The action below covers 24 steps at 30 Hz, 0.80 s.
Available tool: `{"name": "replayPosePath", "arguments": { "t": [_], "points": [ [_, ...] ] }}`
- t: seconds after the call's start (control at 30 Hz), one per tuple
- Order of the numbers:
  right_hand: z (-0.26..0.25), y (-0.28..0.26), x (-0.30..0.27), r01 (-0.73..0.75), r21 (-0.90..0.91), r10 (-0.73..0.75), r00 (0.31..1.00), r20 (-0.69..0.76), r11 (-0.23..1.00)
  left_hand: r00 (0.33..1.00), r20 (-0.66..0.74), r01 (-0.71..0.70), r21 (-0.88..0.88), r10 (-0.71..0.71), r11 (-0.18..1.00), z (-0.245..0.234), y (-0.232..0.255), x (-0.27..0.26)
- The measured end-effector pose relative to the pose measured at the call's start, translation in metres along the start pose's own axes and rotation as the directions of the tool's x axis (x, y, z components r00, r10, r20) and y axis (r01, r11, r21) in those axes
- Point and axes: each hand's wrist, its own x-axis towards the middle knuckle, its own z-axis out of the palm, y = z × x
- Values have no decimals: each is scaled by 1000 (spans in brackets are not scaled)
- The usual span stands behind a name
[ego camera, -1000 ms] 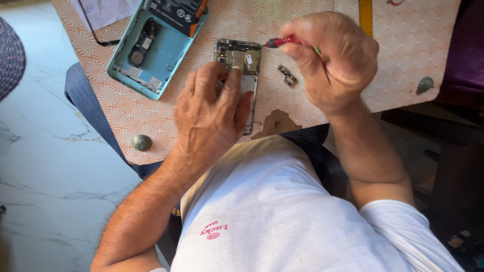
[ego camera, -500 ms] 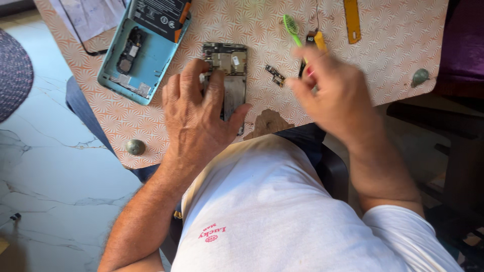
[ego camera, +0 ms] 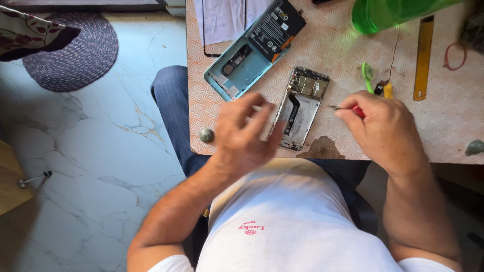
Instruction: The person disassembles a smartphone by using a yellow utility knife to pry components and a red screwdriver to remove screws. They detach the motherboard from the phone's frame and place it on the table.
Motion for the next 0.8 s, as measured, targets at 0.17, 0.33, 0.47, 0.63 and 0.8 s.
{"name": "replayPosePath", "arguments": {
  "t": [0.17, 0.33, 0.47, 0.63, 0.8],
  "points": [
    [8, -43, 47, 134, 53, -140, 983, 117, 990, 991, 17, 123, 300, -134, 946, -34, -28, 12],
    [37, -75, 100, 407, -136, -398, 913, 88, 903, 974, 52, 187, 353, -219, 917, -44, -38, 22],
    [43, -79, 111, 331, -132, -317, 941, 116, 934, 973, 73, 181, 353, -220, 918, -41, -42, 18],
    [9, -54, 90, 392, -70, -398, 911, -108, 917, 975, 71, 171, 359, -210, 917, -39, -47, 17],
    [-38, -4, 29, 276, 45, -271, 958, -93, 960, 982, 107, 109, 355, -156, 928, -35, -36, 8]
  ]
}}
